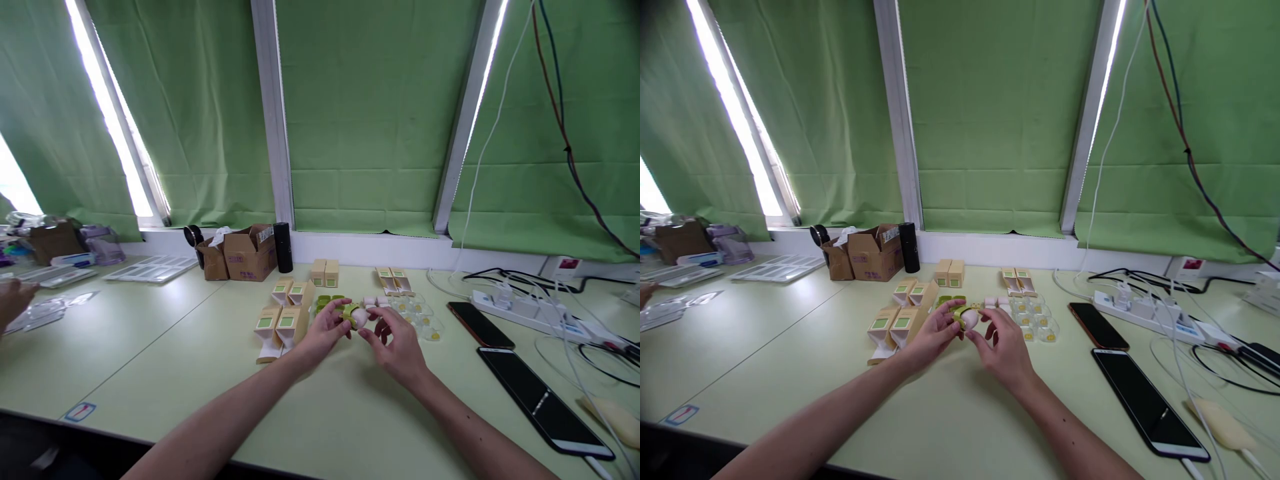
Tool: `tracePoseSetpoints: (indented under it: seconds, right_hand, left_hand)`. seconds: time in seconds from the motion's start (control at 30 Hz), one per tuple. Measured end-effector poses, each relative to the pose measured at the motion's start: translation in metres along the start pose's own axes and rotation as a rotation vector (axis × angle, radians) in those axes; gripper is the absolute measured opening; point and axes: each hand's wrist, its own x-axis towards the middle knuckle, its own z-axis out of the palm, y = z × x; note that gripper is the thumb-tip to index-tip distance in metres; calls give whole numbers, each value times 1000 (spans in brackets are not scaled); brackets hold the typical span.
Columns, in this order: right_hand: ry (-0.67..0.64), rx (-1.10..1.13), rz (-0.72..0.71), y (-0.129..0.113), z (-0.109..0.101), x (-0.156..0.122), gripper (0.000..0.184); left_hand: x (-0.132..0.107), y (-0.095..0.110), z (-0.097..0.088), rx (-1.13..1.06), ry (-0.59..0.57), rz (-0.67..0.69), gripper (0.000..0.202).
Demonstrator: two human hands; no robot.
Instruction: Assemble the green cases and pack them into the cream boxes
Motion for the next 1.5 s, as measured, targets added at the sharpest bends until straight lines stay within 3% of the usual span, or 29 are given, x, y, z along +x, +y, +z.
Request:
tracePoseSetpoints:
  seconds: [0.13,0.27,0.43,0.67,0.93,1.5]
  right_hand:
    - [16,-177,-251,-1,1,-4,41]
    - [15,-238,-347,5,5,-5,35]
    - [35,-240,-359,13,10,-5,29]
    - [64,-290,-397,12,14,-6,33]
    - [53,-347,-428,9,13,-6,35]
    - [91,-417,-524,5,15,-5,41]
  left_hand:
    - [0,0,-2,-134,-42,-63,65]
    - [-1,1,3,-198,-123,-93,57]
    - [-3,1,7,-155,-142,-94,46]
    - [-5,-1,7,-58,-128,-74,69]
    - [-6,-8,10,1,-105,-39,76]
    - [-15,-1,24,222,-16,77,56]
